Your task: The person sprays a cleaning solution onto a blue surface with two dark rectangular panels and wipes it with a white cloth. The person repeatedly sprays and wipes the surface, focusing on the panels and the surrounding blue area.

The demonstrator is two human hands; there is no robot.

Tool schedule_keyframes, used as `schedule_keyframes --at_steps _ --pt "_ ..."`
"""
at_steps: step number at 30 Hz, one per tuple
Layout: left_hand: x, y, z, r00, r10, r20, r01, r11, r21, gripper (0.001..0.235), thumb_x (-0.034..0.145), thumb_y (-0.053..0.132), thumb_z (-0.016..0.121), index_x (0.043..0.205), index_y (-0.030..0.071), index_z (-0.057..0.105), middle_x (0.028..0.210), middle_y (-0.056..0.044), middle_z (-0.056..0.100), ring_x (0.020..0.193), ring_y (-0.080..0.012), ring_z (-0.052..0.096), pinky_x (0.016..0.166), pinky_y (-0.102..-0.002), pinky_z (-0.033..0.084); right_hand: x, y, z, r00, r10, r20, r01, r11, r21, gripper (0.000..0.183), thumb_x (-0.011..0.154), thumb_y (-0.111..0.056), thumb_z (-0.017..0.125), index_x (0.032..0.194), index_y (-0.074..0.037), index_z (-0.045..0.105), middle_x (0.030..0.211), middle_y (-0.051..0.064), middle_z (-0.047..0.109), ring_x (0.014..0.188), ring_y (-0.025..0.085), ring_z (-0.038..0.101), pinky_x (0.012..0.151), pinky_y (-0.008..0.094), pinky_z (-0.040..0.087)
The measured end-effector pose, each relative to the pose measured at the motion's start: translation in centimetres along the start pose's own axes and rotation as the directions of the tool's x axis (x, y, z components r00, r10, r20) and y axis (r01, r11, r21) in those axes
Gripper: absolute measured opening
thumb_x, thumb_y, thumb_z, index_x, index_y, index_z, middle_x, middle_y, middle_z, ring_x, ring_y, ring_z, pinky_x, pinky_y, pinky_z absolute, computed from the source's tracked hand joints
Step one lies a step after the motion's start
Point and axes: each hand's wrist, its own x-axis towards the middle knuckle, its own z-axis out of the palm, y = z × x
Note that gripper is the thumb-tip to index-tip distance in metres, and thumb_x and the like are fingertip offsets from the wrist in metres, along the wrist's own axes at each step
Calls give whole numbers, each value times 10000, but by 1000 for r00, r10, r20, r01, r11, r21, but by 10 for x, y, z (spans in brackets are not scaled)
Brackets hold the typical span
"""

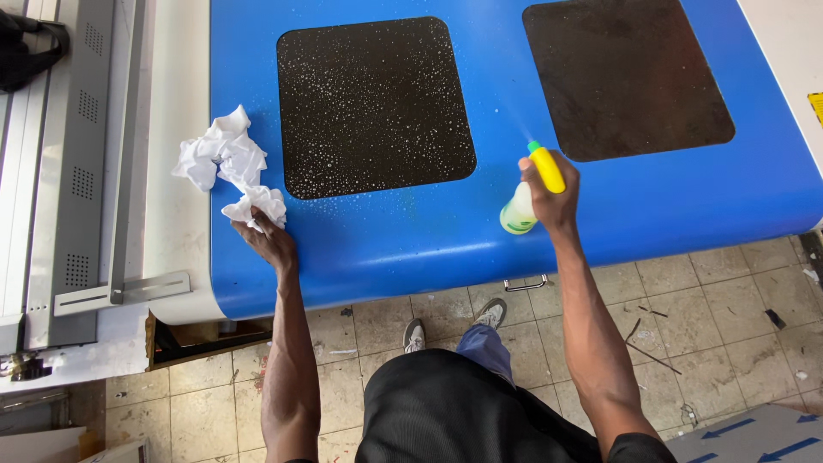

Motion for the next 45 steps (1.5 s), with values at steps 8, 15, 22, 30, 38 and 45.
schedule_keyframes --at_steps 8,15,22,30,38,45 --pt "0 12 2 1000 19 3 -19 1000 -4 961 1279 676 561 1825 1 148 1836 -380 191 1721 -531 231 1439 -694 223 5 -30 41 966 -12 258 -28 988 150 347 1107 -391 859 1189 -57 813 964 127 821 938 228 800 909 401 648" --pt "-3 7 0 1000 23 -15 -23 1000 -9 923 1278 608 594 1809 -32 191 1820 -401 207 1709 -535 256 1431 -685 251 9 -26 74 971 -106 213 90 992 84 313 1153 -363 850 1049 -74 791 807 75 764 759 188 738 745 322 617" --pt "-8 12 0 998 -48 -35 49 998 26 946 1255 655 587 1815 -10 212 1822 -387 244 1710 -516 275 1438 -634 244 -9 -60 88 907 -95 409 31 986 162 335 1094 -377 862 1146 -51 802 911 133 764 849 262 759 790 370 615" --pt "-12 18 -3 998 -56 -18 56 998 26 990 1226 714 546 1808 -24 235 1813 -403 268 1707 -546 256 1422 -653 216 -12 -82 140 884 -86 459 -6 981 196 251 1087 -273 844 1148 -38 782 834 92 734 741 171 731 695 303 618" --pt "-12 13 -5 997 -70 -17 70 996 47 1007 1217 742 536 1809 -16 242 1818 -384 274 1710 -522 262 1432 -638 209 -15 -71 141 938 -32 344 -23 988 155 240 1082 -280 879 1092 -60 785 795 61 722 712 141 716 648 272 590" --pt "-11 16 0 998 -59 -17 59 998 5 985 1222 732 542 1820 16 223 1826 -360 280 1715 -521 254 1431 -665 224 -14 -93 136 855 -95 510 2 984 180 352 1072 -337 868 1238 -32 807 953 140 800 871 248 773 814 410 628"
